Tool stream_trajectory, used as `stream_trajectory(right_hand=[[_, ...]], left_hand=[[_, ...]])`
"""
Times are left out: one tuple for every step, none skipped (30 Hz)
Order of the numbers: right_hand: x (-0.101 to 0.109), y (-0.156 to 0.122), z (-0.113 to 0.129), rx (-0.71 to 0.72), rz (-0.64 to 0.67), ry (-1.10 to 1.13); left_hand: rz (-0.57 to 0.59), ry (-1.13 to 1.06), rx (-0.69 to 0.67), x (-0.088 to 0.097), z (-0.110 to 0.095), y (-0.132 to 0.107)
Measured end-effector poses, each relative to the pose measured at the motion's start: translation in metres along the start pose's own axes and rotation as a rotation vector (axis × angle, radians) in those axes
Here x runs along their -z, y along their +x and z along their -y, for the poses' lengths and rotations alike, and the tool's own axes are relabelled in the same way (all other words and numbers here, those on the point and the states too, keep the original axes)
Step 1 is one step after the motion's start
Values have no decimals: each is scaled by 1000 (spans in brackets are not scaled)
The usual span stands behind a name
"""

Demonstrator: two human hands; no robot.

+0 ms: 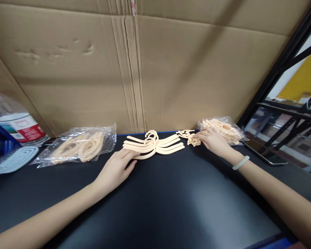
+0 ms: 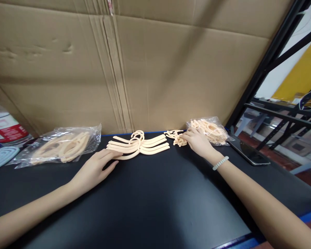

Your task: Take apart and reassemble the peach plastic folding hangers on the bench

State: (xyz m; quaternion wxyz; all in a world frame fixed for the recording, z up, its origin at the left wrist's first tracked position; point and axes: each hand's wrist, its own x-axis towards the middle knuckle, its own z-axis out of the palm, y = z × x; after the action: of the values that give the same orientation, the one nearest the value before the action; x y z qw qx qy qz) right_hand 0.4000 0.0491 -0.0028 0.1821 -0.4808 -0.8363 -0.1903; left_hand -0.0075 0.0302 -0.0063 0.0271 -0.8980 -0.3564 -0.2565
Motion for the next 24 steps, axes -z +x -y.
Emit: stream_trajectory(right_hand=[[-2, 0, 0, 11, 10, 3], [-3, 0, 0, 19, 16, 10], [-5, 0, 0, 25, 21, 20], [-6, 0, 0, 31, 22, 32], [-7, 0, 0, 35, 18, 42], [-7, 0, -1, 37, 9, 54], [-7, 1, -1, 38, -5, 66], [-7, 1, 0, 37, -23, 81], [-7, 2, 0, 31, -51, 98], [-6, 3, 1, 18, -92, 116], [-5, 4, 3, 0, -142, 139], [-4, 5, 6, -25, -201, 168], [-2, 6, 9, -58, -265, 204], [0, 7, 13, -100, -330, 246], [3, 7, 17, -152, -390, 295], [6, 8, 22, -213, -442, 353], [9, 8, 28, -282, -483, 423], [12, 9, 33, -350, -515, 507], [14, 9, 38, -410, -533, 607], [16, 9, 43, -459, -541, 717], [18, 10, 49, -491, -536, 827], [19, 10, 53, -509, -525, 927], [20, 11, 58, -517, -508, 1013], [21, 11, 63, -520, -487, 1086]], left_hand=[[0, -8, 1, 0, 0, 0], [-2, -16, 0, 0, 0, 1], [-3, -25, -1, 0, -1, 1], [-6, -35, -5, 0, -1, 1], [-13, -46, -9, 0, -1, 1], [-20, -56, -14, 0, 0, 2], [-28, -65, -20, -1, 0, 2], [-36, -72, -25, -1, 1, 2], [-42, -78, -28, -2, 1, 1], [-46, -83, -32, -3, 2, 1], [-48, -87, -33, -4, 2, 1], [-48, -90, -35, -4, 3, 1], [-47, -92, -37, -5, 3, 1], [-46, -94, -39, -5, 3, 1], [-47, -96, -41, -4, 3, 0], [-47, -98, -44, -4, 3, 0], [-46, -100, -44, -4, 2, 0], [-45, -101, -42, -3, 2, 0], [-46, -101, -39, -2, 1, -1], [-49, -98, -33, -2, 0, -1], [-54, -95, -29, -2, 0, -1], [-60, -90, -26, -1, -1, -2], [-67, -86, -24, -1, -1, -2], [-72, -84, -25, -1, -2, -3]])
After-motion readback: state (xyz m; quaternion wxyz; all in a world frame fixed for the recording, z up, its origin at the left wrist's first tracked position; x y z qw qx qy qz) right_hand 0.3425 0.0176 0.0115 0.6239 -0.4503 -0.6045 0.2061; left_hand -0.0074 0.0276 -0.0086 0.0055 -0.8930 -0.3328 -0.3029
